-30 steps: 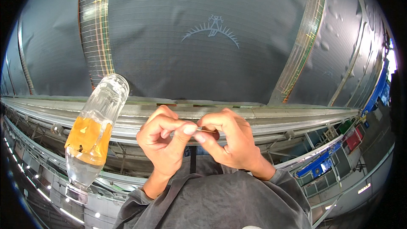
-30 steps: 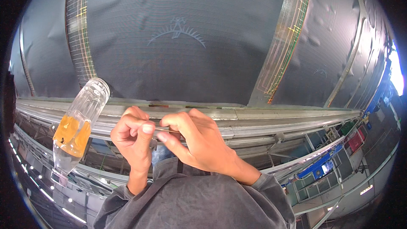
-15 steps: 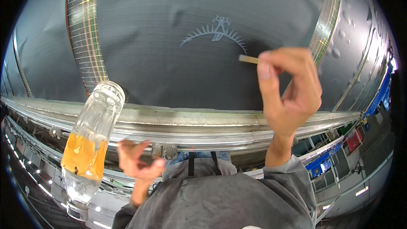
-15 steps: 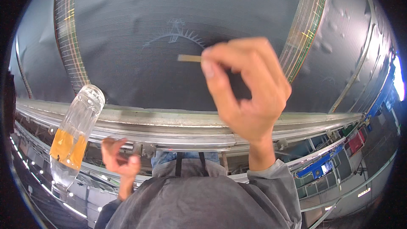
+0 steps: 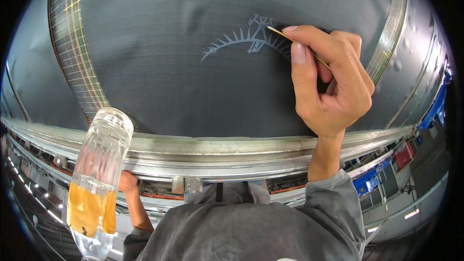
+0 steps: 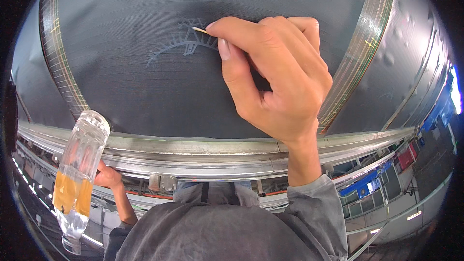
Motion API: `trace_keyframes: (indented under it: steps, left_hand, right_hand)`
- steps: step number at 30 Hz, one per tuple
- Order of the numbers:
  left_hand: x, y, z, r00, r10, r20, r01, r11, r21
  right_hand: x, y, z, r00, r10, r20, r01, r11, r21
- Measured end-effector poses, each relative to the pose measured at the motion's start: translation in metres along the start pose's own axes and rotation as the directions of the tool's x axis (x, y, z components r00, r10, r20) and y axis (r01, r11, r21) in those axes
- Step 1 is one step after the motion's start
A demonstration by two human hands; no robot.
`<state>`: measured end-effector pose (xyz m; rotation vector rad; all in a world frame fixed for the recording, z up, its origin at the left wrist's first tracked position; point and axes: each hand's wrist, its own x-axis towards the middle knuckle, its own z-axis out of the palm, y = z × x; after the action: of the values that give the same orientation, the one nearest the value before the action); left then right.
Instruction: The person applies a large black film sheet to a curved metal structure, smoothing it into place. They then use a small stick to apply a light-colored substance to a pre-marked design on the film, creating a detailed pattern.
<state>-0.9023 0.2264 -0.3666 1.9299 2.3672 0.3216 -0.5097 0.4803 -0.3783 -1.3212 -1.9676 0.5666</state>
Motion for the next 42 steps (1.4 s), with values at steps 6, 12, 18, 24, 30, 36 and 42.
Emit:
trace_keyframes:
  steps: [6,12,18,24,30,36,42]
  left_hand:
    - [-0.005,-0.003,0.001,0.996,-0.081,-0.033,0.074,0.983,-0.167]
    - [-0.001,0.001,0.001,0.994,-0.098,-0.039,0.086,0.966,-0.245]
    - [0.003,0.003,0.001,0.995,-0.093,-0.031,0.080,0.954,-0.289]
    - [0.002,0.003,0.001,0.995,-0.088,-0.041,0.076,0.969,-0.237]
    - [0.000,0.000,-0.002,0.999,0.016,-0.030,-0.016,1.000,0.002]
    - [0.005,0.004,0.000,0.997,-0.067,-0.044,0.057,0.979,-0.198]
    - [0.006,0.008,0.001,0.996,-0.074,-0.047,0.059,0.963,-0.262]
  right_hand:
    - [-0.001,0.002,0.003,0.999,-0.043,-0.004,0.043,0.999,-0.020]
    - [0.000,-0.001,0.001,0.999,-0.046,0.011,0.046,0.997,-0.058]
    - [0.000,0.001,0.003,0.998,-0.065,-0.004,0.064,0.995,-0.073]
    - [0.000,0.001,0.004,0.998,-0.067,0.002,0.067,0.996,-0.056]
    - [-0.001,0.004,0.005,0.996,-0.083,-0.025,0.082,0.995,-0.048]
    - [-0.002,0.004,0.004,0.997,-0.076,-0.025,0.075,0.996,-0.055]
    - [-0.002,0.006,0.006,0.995,-0.086,-0.042,0.083,0.995,-0.056]
